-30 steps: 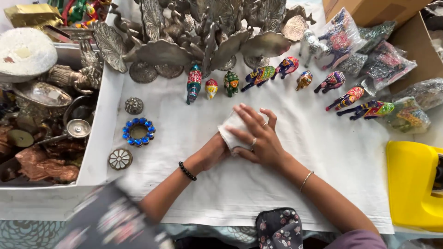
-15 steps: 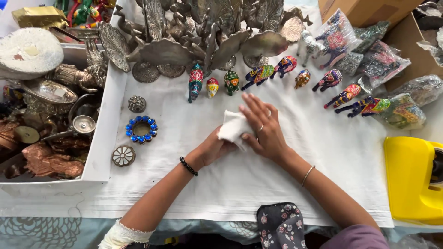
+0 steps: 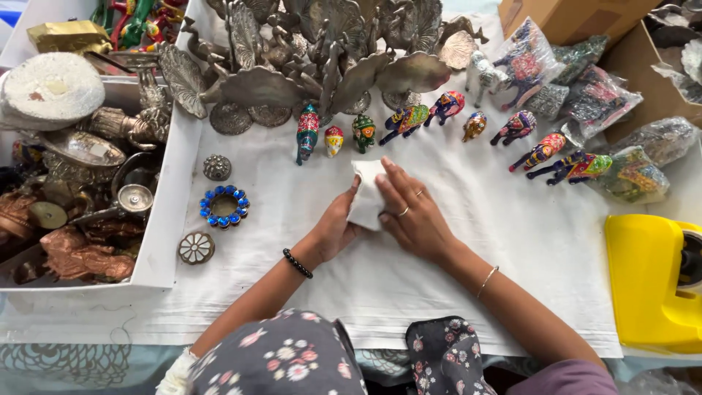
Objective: The person sits at a table covered with a white cloth and cleans a small, colorful elephant figurine using a white cloth. They wipe the figurine thoroughly, turning it over to clean all sides, while other decorative items like silver leaves and more figurines remain on the table.
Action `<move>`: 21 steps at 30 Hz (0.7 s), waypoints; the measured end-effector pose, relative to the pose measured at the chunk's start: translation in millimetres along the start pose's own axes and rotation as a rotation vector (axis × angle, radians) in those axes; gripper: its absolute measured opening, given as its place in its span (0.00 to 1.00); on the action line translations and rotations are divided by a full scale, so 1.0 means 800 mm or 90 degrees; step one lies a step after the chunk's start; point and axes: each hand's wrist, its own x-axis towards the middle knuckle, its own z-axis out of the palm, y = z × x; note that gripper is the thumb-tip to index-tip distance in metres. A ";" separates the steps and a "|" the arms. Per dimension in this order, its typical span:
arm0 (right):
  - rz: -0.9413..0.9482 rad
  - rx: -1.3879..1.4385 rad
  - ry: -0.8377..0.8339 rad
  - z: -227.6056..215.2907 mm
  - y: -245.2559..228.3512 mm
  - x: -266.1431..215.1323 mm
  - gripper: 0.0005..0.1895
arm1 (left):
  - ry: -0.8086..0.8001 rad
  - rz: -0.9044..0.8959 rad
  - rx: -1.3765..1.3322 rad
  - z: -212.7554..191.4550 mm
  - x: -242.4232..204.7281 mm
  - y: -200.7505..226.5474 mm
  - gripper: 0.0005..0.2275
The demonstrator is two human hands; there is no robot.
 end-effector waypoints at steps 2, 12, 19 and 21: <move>-0.014 -0.018 -0.042 0.007 -0.009 -0.001 0.32 | 0.030 -0.014 -0.043 0.000 -0.006 0.002 0.24; 0.017 -0.016 -0.017 0.001 0.001 -0.001 0.33 | 0.008 -0.042 -0.005 0.016 -0.005 0.015 0.23; -0.125 -0.205 -0.059 0.006 -0.015 -0.007 0.35 | 0.021 -0.036 0.156 -0.052 0.015 -0.052 0.21; -0.055 -0.103 -0.019 -0.003 -0.009 -0.007 0.33 | -0.007 -0.028 0.150 -0.032 0.011 -0.036 0.21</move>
